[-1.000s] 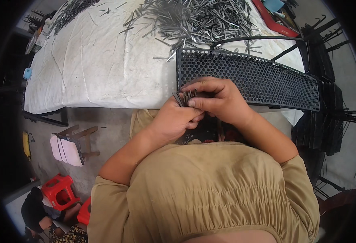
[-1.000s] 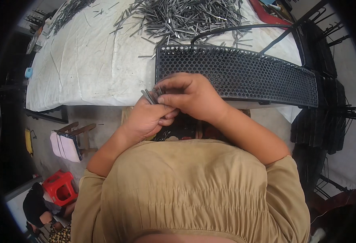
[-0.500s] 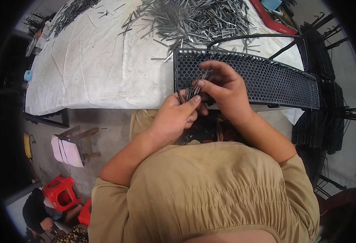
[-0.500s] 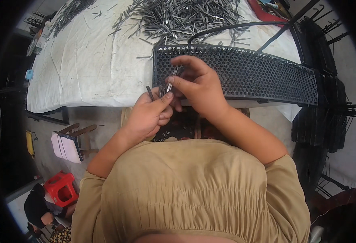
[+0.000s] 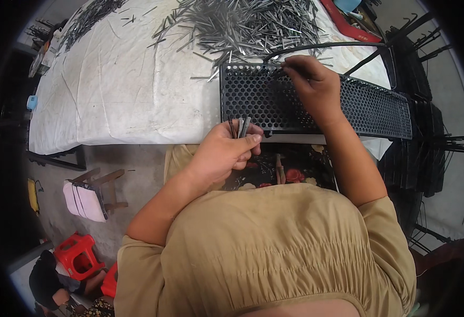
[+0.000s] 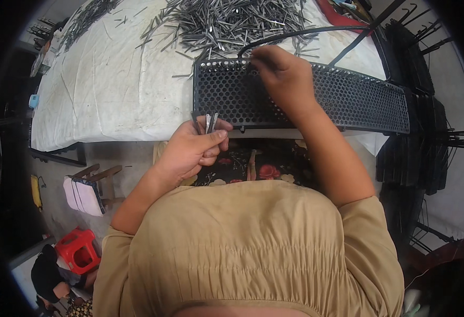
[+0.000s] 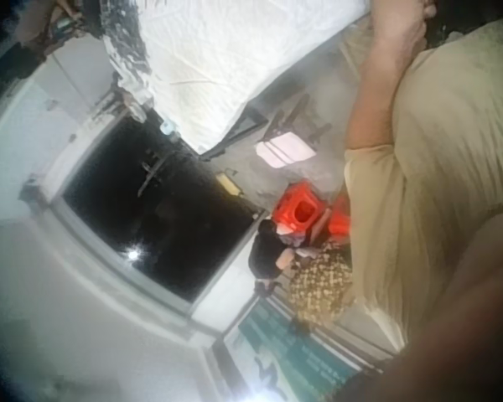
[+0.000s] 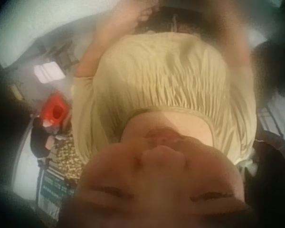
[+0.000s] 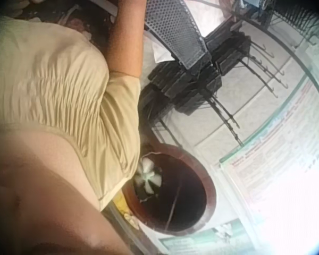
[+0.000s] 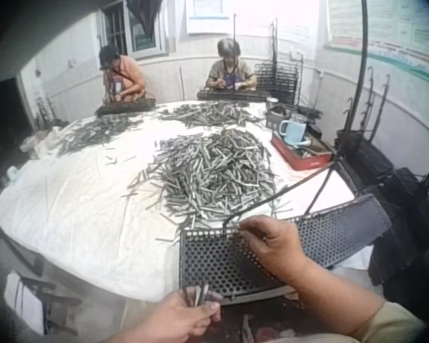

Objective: Inserting small metal rods into the holes of a perforated metal frame for assembly.

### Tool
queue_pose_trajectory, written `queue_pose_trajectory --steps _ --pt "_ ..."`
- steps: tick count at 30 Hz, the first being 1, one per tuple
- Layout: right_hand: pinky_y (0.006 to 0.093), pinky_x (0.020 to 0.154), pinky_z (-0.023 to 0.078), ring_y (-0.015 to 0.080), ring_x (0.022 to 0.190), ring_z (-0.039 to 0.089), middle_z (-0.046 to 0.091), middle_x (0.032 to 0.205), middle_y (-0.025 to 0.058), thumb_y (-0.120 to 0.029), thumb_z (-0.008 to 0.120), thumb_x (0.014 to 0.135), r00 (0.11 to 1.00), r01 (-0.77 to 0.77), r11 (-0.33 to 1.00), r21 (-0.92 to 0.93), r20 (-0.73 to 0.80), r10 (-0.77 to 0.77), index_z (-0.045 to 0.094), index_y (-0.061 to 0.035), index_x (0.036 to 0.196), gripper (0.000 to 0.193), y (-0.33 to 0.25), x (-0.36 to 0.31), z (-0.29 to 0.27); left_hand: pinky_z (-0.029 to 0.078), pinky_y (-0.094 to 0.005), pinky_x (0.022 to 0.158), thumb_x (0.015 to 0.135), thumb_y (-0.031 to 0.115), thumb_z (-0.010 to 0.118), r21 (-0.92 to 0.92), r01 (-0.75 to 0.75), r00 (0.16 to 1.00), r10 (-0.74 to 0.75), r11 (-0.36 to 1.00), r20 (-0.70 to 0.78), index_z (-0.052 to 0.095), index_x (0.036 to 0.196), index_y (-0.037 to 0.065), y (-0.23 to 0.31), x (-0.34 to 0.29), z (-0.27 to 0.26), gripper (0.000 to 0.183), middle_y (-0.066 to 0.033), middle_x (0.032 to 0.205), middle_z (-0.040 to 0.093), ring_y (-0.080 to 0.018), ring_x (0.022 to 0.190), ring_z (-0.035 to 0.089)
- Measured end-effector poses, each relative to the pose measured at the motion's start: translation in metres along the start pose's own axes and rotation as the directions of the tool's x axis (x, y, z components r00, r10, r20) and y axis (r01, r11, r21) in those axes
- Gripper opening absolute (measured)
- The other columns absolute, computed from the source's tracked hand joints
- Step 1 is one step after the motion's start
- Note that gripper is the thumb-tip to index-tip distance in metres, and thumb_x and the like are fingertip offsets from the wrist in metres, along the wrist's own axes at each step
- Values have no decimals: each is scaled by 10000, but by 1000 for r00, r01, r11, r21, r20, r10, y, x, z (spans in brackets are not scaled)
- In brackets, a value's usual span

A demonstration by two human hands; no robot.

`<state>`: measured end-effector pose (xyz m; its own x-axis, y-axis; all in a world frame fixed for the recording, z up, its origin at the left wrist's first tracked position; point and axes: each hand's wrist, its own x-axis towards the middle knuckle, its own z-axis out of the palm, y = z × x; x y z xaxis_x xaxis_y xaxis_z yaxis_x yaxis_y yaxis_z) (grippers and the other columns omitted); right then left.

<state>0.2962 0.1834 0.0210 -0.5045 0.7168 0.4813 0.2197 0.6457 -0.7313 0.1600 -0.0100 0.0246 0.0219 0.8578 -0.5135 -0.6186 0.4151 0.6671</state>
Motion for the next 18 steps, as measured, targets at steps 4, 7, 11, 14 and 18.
queue_pose_trajectory --steps 4,7,11,14,18 --pt "307 696 543 248 790 709 711 862 121 -95 726 818 996 91 995 -41 12 -91 700 -65 959 147 -1 2 5 313 -175 441 937 58 608 -21 9 1000 -9 1000 -12 563 1092 -13 2 -1 1 177 -88 802 585 -47 554 415" --pt "320 690 543 268 786 703 707 859 122 -97 722 815 991 127 988 -92 45 -123 697 -70 956 146 0 5 7 326 -177 445 927 46 617 -22 10 1000 -10 1000 -11 560 1094 -20 1 0 0 188 -94 806 590 -53 562 428" --pt "331 680 540 287 777 695 701 846 123 -83 719 803 983 173 977 -124 85 -164 691 -78 965 165 4 9 7 340 -183 451 912 28 632 -27 14 1000 -15 1000 -12 553 1107 -30 2 0 1 219 -103 812 596 -59 568 441" --pt "337 686 540 287 781 693 700 855 121 -70 714 802 976 198 975 -96 112 -187 689 -82 975 175 6 12 4 345 -186 454 903 18 640 -26 17 1000 -17 1000 -8 550 1117 -32 2 0 -1 237 -105 813 597 -60 570 443" --pt "336 698 542 290 796 690 699 867 120 -56 704 808 959 247 966 -83 164 -231 690 -83 979 174 9 13 -1 348 -185 456 897 11 646 -23 17 1000 -17 1000 -2 549 1123 -32 2 0 -2 250 -106 817 597 -59 574 447"
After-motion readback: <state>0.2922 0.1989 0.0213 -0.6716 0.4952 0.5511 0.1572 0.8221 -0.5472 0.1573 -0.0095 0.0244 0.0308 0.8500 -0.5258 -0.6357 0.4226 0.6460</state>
